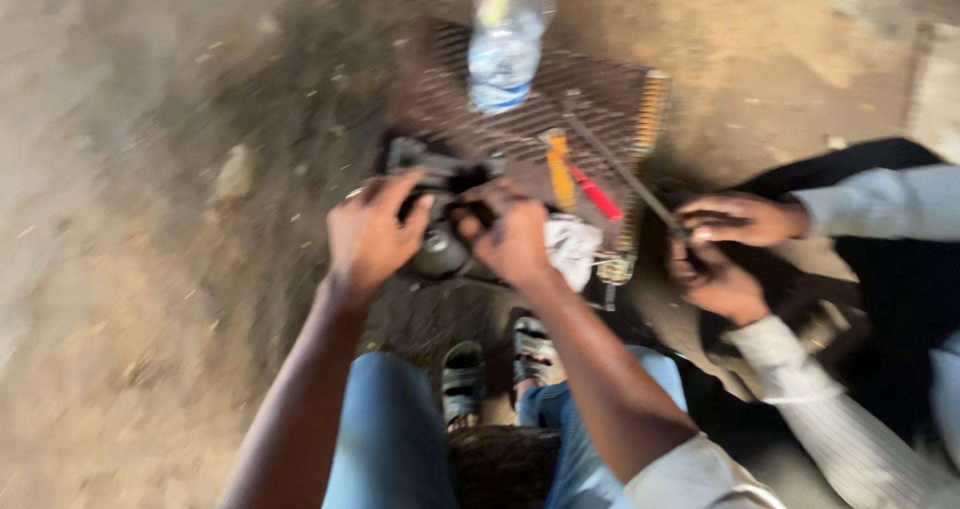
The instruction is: The person uses a red screwdriver to loosen and remove a screw from a mechanical housing. They then use their fingers to remove a small metal pin from the center of the part and place it on the workbench.
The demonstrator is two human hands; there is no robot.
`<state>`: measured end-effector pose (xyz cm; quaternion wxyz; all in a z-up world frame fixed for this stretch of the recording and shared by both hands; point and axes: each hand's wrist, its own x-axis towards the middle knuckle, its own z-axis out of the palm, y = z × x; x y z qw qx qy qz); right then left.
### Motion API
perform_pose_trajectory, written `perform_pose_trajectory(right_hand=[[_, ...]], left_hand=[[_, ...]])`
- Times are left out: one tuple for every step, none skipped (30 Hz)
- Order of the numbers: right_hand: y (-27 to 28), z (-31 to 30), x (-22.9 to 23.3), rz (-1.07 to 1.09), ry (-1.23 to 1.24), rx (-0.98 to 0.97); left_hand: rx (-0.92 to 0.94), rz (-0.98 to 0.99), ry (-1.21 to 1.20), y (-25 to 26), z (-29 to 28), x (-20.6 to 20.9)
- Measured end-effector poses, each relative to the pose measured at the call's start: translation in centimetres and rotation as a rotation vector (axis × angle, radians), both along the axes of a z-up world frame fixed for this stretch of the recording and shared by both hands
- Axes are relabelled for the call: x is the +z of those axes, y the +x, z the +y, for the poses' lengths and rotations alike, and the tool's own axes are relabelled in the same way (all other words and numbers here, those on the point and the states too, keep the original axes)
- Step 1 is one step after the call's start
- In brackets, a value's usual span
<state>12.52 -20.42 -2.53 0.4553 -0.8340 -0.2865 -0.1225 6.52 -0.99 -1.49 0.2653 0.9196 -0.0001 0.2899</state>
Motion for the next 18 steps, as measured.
perform_pose_trajectory(right_hand=[[0.0, 0.0, 0.1, 0.021, -0.042, -0.019], [-0.1, 0.1, 0.3, 0.035, -0.084, -0.046], [-0.4, 0.3, 0.5, 0.109, -0.080, -0.053], [-0.4, 0.3, 0.9, 0.173, -0.080, -0.066], [-0.3, 0.5, 1.2, 0.237, -0.080, -0.078], [-0.3, 0.2, 1.3, 0.195, -0.041, -0.051], [-0.3, 0.1, 1.3, 0.153, -0.002, -0.024], [-0.5, 0.1, 1.1, 0.115, 0.033, 0.000], [-0.7, 0.0, 1.0, 0.096, 0.035, 0.022], [-0.6, 0.1, 0.9, 0.071, 0.043, 0.041], [-0.5, 0.2, 0.9, 0.046, 0.051, 0.059], [-0.2, 0.2, 0.9, 0.043, 0.055, 0.049], [-0.1, 0.3, 0.8, 0.041, 0.059, 0.038], [-0.2, 0.1, 0.8, 0.040, 0.051, 0.032], [-0.4, 0.1, 0.7, 0.043, 0.042, 0.026], [-0.4, 0.0, 0.6, 0.041, 0.027, 0.025], [-0.4, -0.1, 0.6, 0.040, 0.012, 0.023], [-0.3, -0.1, 0.8, 0.004, 0.021, 0.056]], left_hand=[[-0.006, 0.016, 0.012, -0.2, 0.1, -0.1], [-0.021, 0.027, 0.025, -0.2, 0.3, -0.1], [-0.036, 0.038, 0.039, -0.5, 0.6, 0.1], [-0.023, 0.072, 0.013, -0.4, 0.7, 0.3], [-0.009, 0.105, -0.013, -0.3, 0.7, 0.5], [-0.008, 0.143, -0.048, -0.2, 0.6, 0.5], [-0.014, 0.139, -0.045, -0.1, 0.6, 0.4], [-0.023, 0.140, -0.048, -0.2, 0.6, 0.2], [-0.033, 0.140, -0.050, -0.4, 0.6, 0.1], [-0.054, 0.130, -0.020, -0.4, 0.8, 0.2], [-0.075, 0.120, 0.009, -0.4, 1.0, 0.4], [-0.102, 0.105, 0.038, -0.2, 1.1, 0.6], [-0.075, 0.104, 0.040, 0.0, 1.2, 0.7], [-0.044, 0.104, 0.030, -0.1, 0.9, 0.7], [-0.013, 0.105, 0.020, -0.2, 0.7, 0.7], [-0.028, 0.088, 0.009, -0.3, 0.5, 0.6], [-0.043, 0.070, -0.003, -0.5, 0.4, 0.6], [-0.056, 0.046, -0.009, -0.4, 0.5, 0.8]])
